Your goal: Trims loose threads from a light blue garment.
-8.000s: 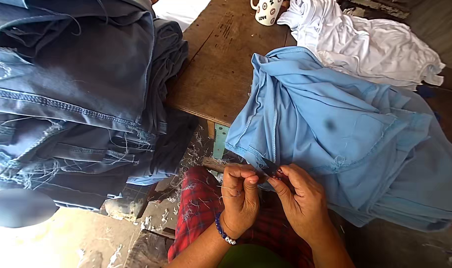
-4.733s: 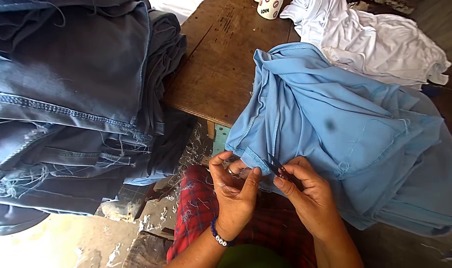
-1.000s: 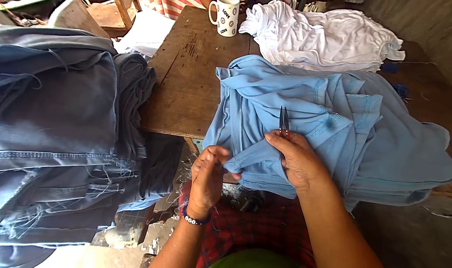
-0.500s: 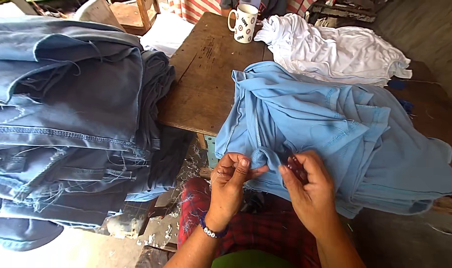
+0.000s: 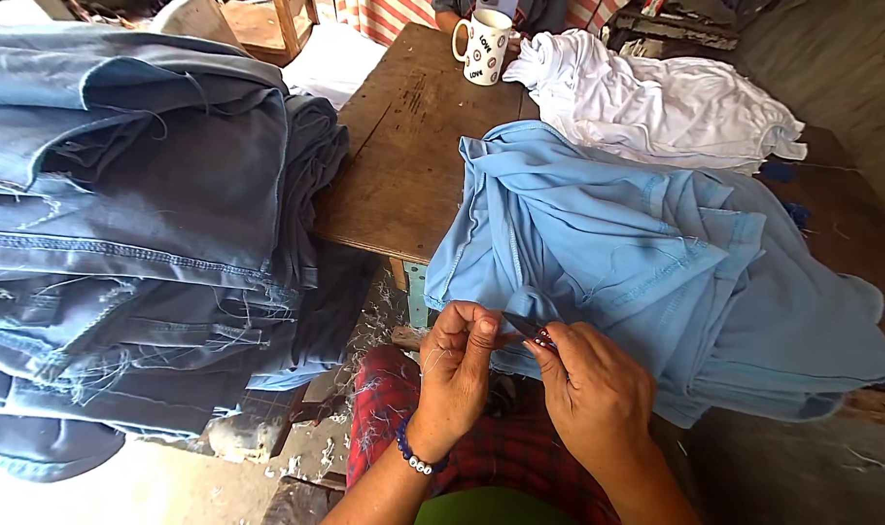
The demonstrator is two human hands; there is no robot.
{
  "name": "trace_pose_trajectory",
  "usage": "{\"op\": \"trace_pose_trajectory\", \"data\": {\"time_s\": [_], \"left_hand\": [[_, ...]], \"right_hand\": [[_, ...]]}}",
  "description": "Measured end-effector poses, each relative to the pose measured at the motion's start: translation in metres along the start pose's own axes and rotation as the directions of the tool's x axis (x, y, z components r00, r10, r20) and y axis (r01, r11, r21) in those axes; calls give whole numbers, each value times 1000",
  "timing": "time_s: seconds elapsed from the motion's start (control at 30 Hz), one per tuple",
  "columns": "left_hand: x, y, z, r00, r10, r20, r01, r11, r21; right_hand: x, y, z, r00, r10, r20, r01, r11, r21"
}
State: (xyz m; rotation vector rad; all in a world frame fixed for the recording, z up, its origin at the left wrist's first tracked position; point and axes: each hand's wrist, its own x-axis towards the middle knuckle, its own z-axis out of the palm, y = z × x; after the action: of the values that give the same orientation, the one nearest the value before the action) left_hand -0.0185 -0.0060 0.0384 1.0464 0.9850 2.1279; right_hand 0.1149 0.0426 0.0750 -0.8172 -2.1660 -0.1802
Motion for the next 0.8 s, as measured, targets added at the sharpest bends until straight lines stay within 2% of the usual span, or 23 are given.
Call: {"op": "trace_pose_trajectory", "data": {"time_s": [0.07,0.13,0.2,0.27,0.3,0.4,0.47,0.5,0.53,0.57,0.6,0.63,0.67,0.7,0.73,0.77,0.8], "left_hand": [[0,0,0,1000,-12,3,13,1000,-15],[0,-1,-2,999,-48,6,48,995,-82],[0,1,-3,996,-87,12,88,987,-137],[0,3,-5,995,-100,15,101,983,-154],[0,4,-7,994,-106,12,106,980,-166],[-5,10,-22,985,-161,-67,145,969,-200],[-13,10,-50,940,-277,-201,251,957,-147],[-19,6,-70,897,-346,-274,345,937,-52],[-28,1,-96,857,-402,-322,465,873,148],[-43,-2,-125,823,-473,-314,567,686,455],[-57,0,-152,755,-603,-258,553,373,745],[-69,5,-169,577,-779,-246,442,45,896],[-78,8,-177,341,-890,-304,306,-200,931],[-86,11,-178,201,-921,-335,211,-293,932],[-89,17,-175,220,-937,-272,197,-231,953],[-90,24,-168,386,-915,-119,195,-45,980],[-88,29,-155,627,-778,44,144,172,975]], "right_hand": [[-1,3,1,999,44,-4,-44,998,48],[-3,9,4,987,162,22,-162,953,256],[-3,14,10,948,298,117,-313,792,524],[0,21,17,910,347,228,-405,621,671],[0,25,22,905,353,238,-411,573,709],[-4,32,32,907,396,147,-348,503,791],[-9,37,33,888,443,121,-315,396,862],[-11,39,32,875,468,122,-306,339,890],[-13,40,31,861,493,126,-299,290,909],[-14,41,31,844,520,130,-294,248,923],[-15,42,32,830,540,136,-292,214,932],[-14,42,33,818,559,139,-291,192,937],[-14,42,34,811,568,142,-291,180,940],[-15,42,36,810,568,143,-293,181,939],[-15,42,38,813,565,141,-291,185,939],[-15,42,39,816,562,134,-289,196,937],[-17,41,40,821,558,122,-284,214,935]]}}
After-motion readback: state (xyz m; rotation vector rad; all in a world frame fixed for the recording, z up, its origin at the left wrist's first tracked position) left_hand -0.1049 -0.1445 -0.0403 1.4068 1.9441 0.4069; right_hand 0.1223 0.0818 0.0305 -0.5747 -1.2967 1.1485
